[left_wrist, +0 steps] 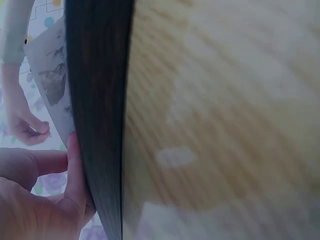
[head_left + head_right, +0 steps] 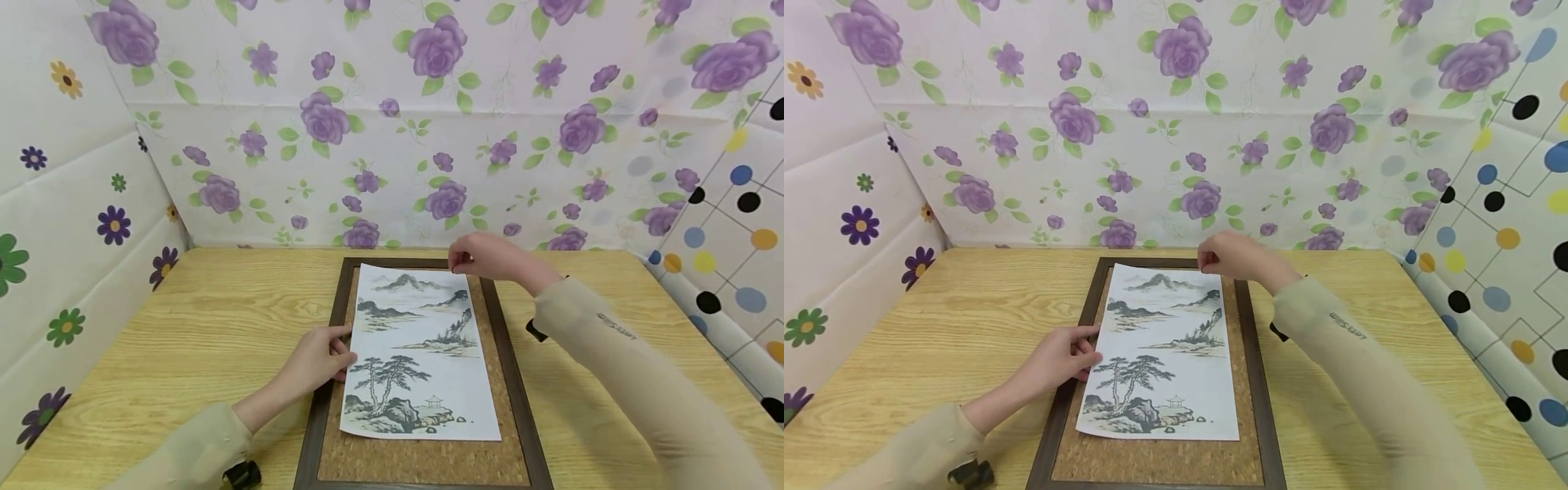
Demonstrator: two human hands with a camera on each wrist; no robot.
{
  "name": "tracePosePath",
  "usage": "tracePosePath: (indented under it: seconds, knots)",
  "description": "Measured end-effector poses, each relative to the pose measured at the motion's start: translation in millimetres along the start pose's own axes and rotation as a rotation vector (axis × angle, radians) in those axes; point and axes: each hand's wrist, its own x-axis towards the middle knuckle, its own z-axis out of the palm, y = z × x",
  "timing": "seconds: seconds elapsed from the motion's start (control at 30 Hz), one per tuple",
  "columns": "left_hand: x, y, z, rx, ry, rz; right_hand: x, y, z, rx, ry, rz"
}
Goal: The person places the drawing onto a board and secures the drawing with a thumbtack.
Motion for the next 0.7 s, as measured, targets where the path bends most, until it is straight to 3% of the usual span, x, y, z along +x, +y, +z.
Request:
tracePosePath:
  seconds: [0.33, 0.57, 0.7]
  knots:
    - [1.1, -0.8, -1.6, 0.010, -0.012, -0.027, 35.8, -1.7, 14.0, 0.063, -0.008, -0.016]
    - [3.1, -0.8, -2.4, 0.019, -0.023, -0.008, 55.5, 6.3, 24.6, 0.204, 0.007, 0.095]
    - [2.6, -2.0, -2.8, 0.008, -0.032, -0.014, 65.2, 11.3, 32.3, 0.260, 0.014, 0.115]
